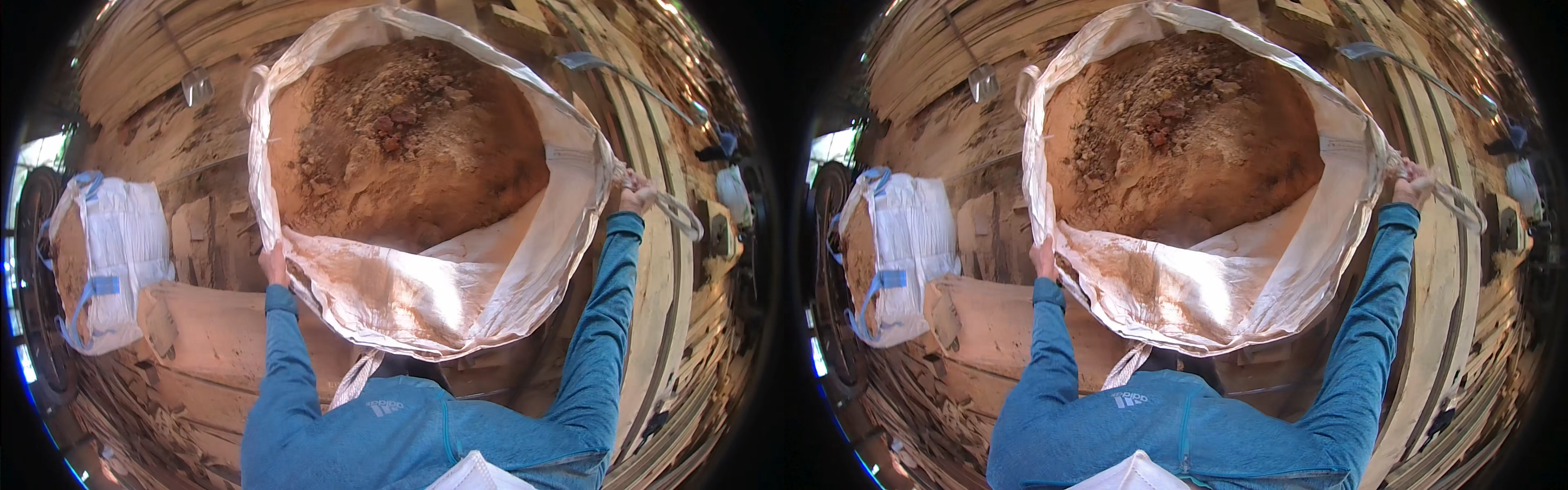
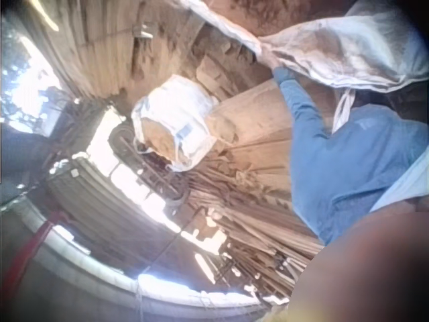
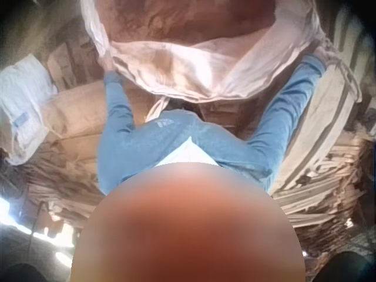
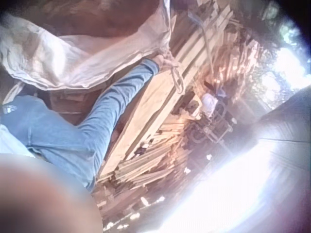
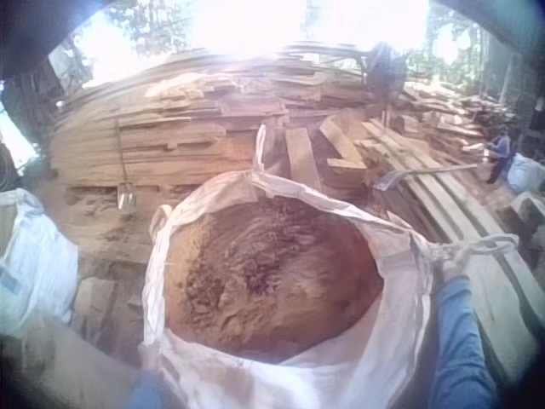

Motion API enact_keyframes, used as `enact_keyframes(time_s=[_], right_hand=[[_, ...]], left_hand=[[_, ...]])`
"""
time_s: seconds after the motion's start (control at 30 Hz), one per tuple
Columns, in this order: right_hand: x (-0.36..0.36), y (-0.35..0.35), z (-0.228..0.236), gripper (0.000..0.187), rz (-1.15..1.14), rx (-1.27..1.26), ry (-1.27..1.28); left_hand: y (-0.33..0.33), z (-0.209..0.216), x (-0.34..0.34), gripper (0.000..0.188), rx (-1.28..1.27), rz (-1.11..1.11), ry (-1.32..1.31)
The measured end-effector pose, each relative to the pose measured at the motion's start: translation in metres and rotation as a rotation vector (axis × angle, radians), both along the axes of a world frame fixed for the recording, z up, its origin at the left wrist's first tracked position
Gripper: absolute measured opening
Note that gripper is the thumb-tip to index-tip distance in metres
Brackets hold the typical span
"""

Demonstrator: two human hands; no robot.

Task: The person uses a shovel to scoop sawdust and wood chips from the floor and loads them into a large white sack. They repeatedly lift and pour material into the sack, occasionally adjusting the sack's position and compacting the contents with the shovel.

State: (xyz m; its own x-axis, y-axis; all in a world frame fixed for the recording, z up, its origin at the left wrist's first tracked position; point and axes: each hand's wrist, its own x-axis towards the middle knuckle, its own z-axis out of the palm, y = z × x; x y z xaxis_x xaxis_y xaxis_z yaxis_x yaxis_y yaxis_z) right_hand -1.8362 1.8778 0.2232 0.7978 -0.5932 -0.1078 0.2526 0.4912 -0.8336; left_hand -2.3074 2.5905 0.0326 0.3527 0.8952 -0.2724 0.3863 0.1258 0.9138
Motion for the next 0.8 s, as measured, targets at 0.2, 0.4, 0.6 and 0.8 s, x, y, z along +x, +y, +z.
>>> enact_keyframes(time_s=[0.2,0.4,0.6,0.8], right_hand=[[-0.010,0.000,0.001,0.054,0.098,0.128,-0.030],[0.036,-0.048,-0.025,0.052,-0.040,0.141,0.041],[0.087,-0.127,-0.056,0.049,0.099,0.104,0.041],[0.125,-0.128,-0.022,0.043,-0.017,0.049,0.158]], left_hand=[[-0.004,-0.003,0.021,0.039,-0.065,0.013,0.017],[-0.050,0.069,0.044,0.056,1.182,-0.093,0.672],[-0.183,0.036,0.079,0.062,0.922,-1.296,0.300],[-0.213,0.001,0.059,0.050,0.582,-1.634,0.729]])
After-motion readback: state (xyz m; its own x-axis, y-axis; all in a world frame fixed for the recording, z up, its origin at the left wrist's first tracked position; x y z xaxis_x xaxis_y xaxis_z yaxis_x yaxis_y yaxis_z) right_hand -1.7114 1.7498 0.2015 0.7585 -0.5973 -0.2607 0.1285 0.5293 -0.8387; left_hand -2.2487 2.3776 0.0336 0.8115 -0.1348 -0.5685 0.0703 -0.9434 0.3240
